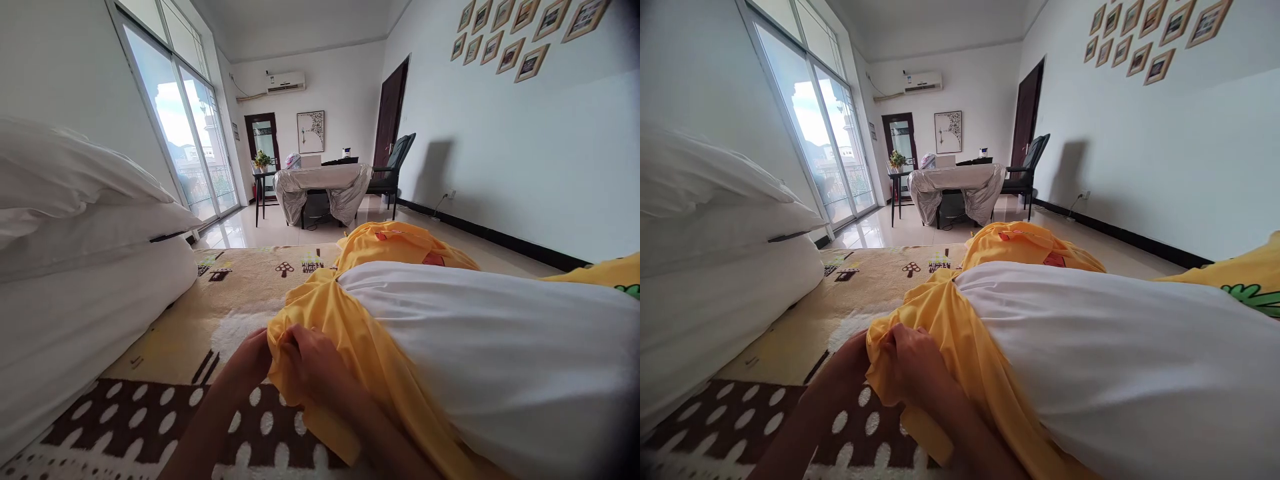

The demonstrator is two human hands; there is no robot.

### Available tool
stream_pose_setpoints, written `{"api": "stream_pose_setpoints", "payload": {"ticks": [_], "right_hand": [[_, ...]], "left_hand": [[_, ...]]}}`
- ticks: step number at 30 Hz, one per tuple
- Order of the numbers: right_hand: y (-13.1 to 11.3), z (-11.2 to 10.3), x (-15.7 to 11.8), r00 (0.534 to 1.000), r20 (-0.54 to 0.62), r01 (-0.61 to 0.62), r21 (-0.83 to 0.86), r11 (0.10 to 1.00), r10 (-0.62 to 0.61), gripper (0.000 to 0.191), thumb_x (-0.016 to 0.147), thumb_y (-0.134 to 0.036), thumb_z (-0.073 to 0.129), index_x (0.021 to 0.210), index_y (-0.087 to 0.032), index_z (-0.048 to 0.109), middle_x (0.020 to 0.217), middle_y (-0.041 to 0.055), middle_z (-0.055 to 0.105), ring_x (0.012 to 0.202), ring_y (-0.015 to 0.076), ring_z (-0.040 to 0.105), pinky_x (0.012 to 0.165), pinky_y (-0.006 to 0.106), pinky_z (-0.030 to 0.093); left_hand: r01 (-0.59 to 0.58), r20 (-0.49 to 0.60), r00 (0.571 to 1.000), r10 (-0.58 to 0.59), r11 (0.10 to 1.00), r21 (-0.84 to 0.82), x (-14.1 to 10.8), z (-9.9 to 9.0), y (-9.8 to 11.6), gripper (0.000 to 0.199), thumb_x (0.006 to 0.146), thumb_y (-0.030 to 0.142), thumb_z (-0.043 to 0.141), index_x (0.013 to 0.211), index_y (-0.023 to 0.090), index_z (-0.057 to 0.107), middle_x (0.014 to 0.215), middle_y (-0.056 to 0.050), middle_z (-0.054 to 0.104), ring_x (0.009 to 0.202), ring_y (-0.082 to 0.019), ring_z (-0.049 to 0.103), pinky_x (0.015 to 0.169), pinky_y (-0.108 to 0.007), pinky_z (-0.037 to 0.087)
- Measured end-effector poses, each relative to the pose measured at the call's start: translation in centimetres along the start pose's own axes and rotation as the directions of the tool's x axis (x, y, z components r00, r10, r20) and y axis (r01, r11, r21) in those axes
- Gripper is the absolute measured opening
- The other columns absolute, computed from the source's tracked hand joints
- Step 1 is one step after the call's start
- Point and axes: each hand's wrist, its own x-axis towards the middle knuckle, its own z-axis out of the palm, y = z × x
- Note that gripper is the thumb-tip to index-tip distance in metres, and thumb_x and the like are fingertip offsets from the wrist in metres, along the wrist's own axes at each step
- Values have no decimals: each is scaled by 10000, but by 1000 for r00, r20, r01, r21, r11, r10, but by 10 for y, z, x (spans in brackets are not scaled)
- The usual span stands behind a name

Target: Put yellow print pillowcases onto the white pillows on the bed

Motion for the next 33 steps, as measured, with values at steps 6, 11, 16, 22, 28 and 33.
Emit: {"api": "stream_pose_setpoints", "payload": {"ticks": [6,11,16,22,28,33], "right_hand": [[0,-3,0,999,17,-38,-26,999,39,101,917,-195,446,878,-181,538,821,45,635,751,174,552,679,265,328],[4,-5,-2,999,24,-40,-52,998,41,96,912,-223,445,903,-183,531,818,52,628,740,178,547,668,267,315],[4,-10,-3,993,73,-85,-65,994,89,120,909,-229,423,878,-175,526,804,65,628,704,169,537,627,264,295],[5,-19,-2,983,88,-175,220,960,159,157,891,-294,471,803,-182,538,760,26,629,668,134,536,591,238,319],[2,-19,2,977,145,-203,443,873,154,256,875,-372,496,747,-168,582,707,9,613,636,120,524,576,231,354],[7,-7,5,965,199,-260,675,690,170,271,849,-409,519,788,-154,586,748,19,594,678,129,517,596,236,384]], "left_hand": [[64,-13,998,-67,988,-143,3,1,-3,106,673,202,700,725,118,660,601,-5,581,526,-102,500,511,-213,410],[79,-47,995,-91,974,-213,3,0,3,79,725,155,593,713,112,658,635,-31,624,502,-104,511,501,-217,422],[40,-74,996,-51,988,-150,-1,-2,12,148,679,192,634,783,101,686,749,-74,683,688,-178,618,614,-258,484],[-4,-101,995,15,994,113,-16,4,16,167,550,212,736,664,118,659,543,4,568,492,-95,475,475,-205,355],[-100,-33,992,120,928,359,-27,21,15,208,603,303,718,616,120,620,527,29,466,508,-74,373,476,-198,296],[-213,-9,970,241,874,437,-26,34,12,312,639,405,717,582,132,577,505,52,375,481,-62,304,449,-197,243]]}}
